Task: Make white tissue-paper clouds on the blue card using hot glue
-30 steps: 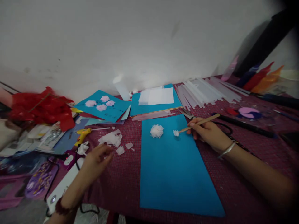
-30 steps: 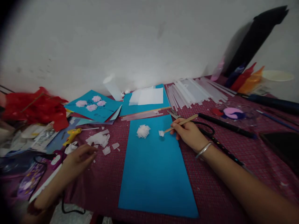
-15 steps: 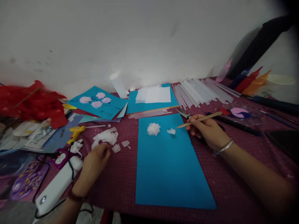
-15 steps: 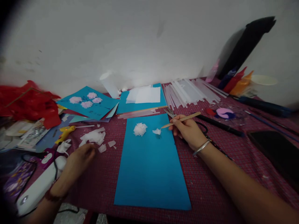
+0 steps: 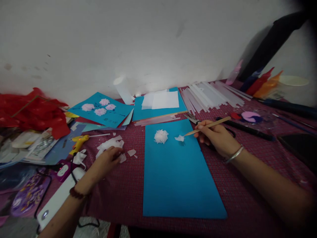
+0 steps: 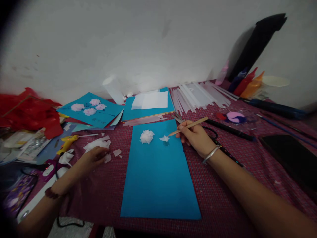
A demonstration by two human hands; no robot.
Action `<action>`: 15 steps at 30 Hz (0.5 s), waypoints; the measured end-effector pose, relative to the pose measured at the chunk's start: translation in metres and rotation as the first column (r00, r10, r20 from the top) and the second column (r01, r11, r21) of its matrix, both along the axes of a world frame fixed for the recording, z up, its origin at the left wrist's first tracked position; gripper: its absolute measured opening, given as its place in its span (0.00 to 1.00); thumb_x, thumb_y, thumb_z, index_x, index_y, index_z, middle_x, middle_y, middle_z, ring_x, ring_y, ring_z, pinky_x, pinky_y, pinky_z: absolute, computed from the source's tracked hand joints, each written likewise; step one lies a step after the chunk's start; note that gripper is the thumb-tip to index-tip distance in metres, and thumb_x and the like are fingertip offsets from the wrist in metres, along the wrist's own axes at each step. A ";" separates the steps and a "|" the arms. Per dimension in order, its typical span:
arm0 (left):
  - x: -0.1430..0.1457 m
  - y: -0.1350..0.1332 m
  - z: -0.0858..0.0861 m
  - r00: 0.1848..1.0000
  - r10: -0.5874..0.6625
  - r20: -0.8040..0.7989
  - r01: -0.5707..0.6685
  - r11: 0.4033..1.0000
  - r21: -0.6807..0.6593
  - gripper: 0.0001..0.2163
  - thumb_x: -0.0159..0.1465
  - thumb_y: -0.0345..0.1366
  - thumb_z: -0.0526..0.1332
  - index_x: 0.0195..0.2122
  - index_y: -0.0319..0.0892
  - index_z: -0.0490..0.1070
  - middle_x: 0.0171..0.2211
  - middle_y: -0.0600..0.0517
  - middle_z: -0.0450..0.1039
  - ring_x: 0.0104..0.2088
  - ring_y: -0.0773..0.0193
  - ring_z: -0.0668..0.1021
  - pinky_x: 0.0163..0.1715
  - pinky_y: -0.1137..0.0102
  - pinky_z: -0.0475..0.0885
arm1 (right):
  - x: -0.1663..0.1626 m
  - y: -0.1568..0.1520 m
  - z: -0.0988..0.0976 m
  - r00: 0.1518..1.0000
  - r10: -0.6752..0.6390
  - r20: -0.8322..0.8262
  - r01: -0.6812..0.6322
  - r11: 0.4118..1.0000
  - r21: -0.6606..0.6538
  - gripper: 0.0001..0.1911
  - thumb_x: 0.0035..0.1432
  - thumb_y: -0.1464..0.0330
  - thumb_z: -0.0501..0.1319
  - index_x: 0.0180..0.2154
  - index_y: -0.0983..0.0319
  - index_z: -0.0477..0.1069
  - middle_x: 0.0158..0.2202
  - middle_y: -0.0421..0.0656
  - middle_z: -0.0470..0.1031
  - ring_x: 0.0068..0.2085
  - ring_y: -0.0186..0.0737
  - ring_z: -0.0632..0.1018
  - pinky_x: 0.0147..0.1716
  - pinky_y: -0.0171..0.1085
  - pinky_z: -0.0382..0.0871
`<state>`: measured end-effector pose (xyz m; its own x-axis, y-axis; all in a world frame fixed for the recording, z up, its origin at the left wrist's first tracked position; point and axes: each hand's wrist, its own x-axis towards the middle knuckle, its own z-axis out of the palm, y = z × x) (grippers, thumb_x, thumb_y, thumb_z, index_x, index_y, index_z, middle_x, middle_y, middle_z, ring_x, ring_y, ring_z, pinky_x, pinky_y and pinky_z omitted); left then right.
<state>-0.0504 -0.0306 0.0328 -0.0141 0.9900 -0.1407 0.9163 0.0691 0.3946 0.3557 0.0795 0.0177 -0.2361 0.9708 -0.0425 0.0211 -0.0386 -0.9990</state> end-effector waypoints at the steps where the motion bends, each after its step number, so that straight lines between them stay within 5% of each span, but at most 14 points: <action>1: -0.001 0.003 0.000 0.999 0.019 0.033 -0.018 1.000 -0.024 0.12 0.53 0.37 0.57 0.38 0.42 0.71 0.33 0.52 0.70 0.32 0.62 0.73 0.34 0.67 0.69 | 0.000 0.000 0.000 1.000 0.002 0.002 -0.002 1.000 0.000 0.13 0.56 0.59 0.60 0.32 0.62 0.64 0.25 0.41 0.73 0.19 0.28 0.68 0.13 0.26 0.55; 6: -0.001 0.010 0.004 0.989 0.086 0.120 -0.072 0.991 -0.111 0.05 0.46 0.38 0.57 0.23 0.43 0.64 0.21 0.58 0.61 0.23 0.67 0.66 0.23 0.72 0.61 | 0.002 0.001 0.000 1.000 0.009 -0.014 -0.008 1.000 0.015 0.14 0.55 0.58 0.61 0.32 0.62 0.65 0.25 0.41 0.74 0.19 0.29 0.68 0.13 0.27 0.55; 15: -0.008 0.000 0.003 0.960 0.198 0.198 -0.174 0.976 -0.129 0.12 0.48 0.44 0.61 0.22 0.42 0.62 0.19 0.59 0.61 0.20 0.69 0.65 0.22 0.74 0.60 | 0.002 0.000 0.004 1.000 0.007 -0.027 -0.006 1.000 0.027 0.12 0.55 0.59 0.60 0.30 0.60 0.64 0.24 0.40 0.73 0.18 0.29 0.67 0.13 0.28 0.54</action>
<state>-0.0582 -0.0303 0.0358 -0.1554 0.9509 -0.2675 0.7810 0.2841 0.5562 0.3578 0.0792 0.0219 -0.2431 0.9699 -0.0102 -0.0058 -0.0120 -0.9999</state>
